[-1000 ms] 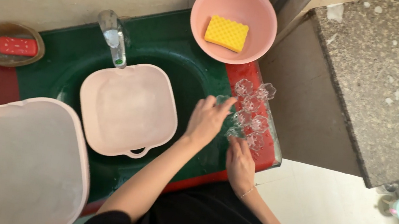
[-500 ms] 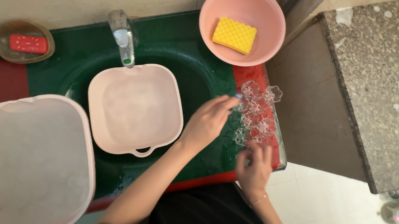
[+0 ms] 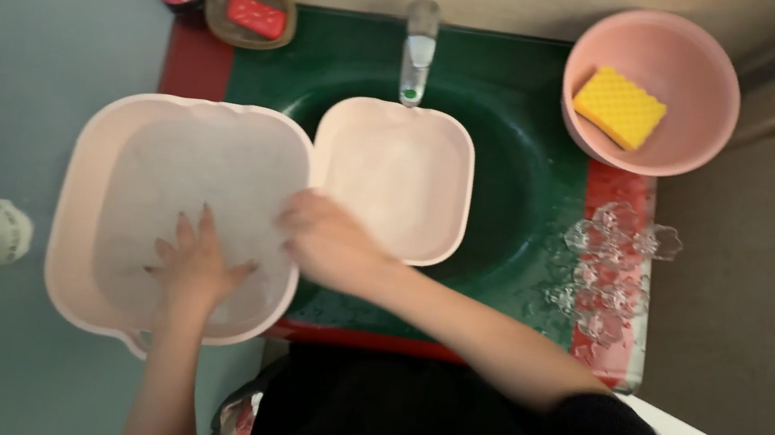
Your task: Washing small glass candle holders in a sink and placing them on a counter to dry.
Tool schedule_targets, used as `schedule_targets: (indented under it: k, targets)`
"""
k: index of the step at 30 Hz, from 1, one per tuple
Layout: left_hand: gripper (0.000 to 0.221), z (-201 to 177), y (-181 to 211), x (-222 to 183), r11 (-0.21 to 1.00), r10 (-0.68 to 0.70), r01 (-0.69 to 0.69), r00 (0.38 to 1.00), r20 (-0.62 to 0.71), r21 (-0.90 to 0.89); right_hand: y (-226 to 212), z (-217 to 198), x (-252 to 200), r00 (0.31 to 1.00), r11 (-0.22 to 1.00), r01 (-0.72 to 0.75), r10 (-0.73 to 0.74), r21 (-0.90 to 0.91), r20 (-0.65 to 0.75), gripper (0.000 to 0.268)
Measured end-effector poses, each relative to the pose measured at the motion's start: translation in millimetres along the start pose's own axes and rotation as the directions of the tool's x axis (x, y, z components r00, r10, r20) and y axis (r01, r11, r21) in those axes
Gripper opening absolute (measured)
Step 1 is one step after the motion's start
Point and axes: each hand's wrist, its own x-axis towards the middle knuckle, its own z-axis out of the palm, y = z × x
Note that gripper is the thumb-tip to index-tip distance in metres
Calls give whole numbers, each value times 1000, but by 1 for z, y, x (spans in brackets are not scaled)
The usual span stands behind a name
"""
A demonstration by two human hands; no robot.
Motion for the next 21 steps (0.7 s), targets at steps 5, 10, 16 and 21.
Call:
schedule_targets:
  k: [5, 10, 16, 21]
  targets:
    - [112, 11, -23, 14, 998, 18, -13, 997, 69, -66, -30, 60, 71, 775, 960, -75, 226, -269, 590, 46]
    - [111, 13, -41, 33, 987, 45, -27, 993, 110, -156, -17, 95, 83, 621, 920, -184, 382, -346, 685, 42]
    - [93, 52, -68, 68, 963, 84, -79, 996, 7, -257, 20, 140, 69, 843, 936, -162, 296, -313, 449, 23]
    - [79, 18, -68, 53, 934, 89, -74, 996, 29, -349, -20, 27, 81, 887, 946, -290, 322, -143, 331, 46]
